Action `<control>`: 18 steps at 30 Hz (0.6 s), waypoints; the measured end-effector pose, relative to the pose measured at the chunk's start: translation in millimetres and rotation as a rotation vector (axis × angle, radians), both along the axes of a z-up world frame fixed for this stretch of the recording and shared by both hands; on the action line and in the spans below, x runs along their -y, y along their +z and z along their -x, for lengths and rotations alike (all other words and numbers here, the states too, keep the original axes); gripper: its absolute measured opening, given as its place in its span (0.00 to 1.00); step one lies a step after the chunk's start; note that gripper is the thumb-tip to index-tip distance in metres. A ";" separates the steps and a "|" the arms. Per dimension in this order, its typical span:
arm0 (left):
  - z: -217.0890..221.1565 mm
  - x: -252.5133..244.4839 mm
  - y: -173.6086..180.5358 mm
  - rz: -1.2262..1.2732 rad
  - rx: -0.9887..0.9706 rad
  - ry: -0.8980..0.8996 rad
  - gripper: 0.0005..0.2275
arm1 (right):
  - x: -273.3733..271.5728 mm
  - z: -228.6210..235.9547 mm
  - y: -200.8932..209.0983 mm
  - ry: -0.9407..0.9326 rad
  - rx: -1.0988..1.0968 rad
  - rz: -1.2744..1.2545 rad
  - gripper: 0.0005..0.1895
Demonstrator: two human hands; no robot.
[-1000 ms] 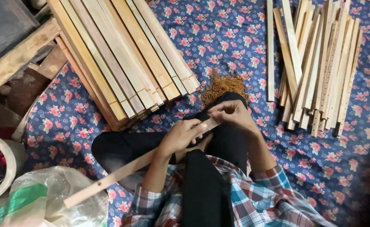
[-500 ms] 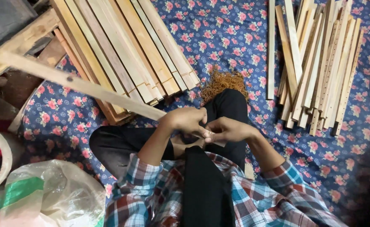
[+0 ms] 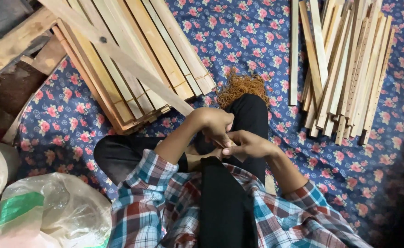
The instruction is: Assembling and organizing wooden slats by wrapping them with rubber bands and stacking them into bundles.
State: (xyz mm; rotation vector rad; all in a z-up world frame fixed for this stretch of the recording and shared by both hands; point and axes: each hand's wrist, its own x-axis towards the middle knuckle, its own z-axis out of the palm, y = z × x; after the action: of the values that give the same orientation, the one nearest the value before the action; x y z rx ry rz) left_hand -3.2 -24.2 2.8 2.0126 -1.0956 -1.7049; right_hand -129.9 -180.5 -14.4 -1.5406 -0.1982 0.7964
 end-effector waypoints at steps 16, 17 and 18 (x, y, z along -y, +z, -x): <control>-39.1 -37.1 51.0 1.138 0.903 1.575 0.43 | -45.5 20.8 -82.6 -0.360 0.037 -0.298 0.10; -42.1 -37.3 59.2 1.203 0.494 1.571 0.34 | -53.1 22.6 -80.9 -0.356 0.015 -0.351 0.09; -48.1 -38.2 69.1 1.245 0.093 1.528 0.26 | -60.6 19.6 -79.0 -0.345 0.002 -0.405 0.08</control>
State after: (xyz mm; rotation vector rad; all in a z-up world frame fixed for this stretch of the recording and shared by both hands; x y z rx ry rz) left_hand 44.8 14.0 71.9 1.2349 -0.1615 -0.0142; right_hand -149.6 -119.8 -93.5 -1.1499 -0.0836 0.4476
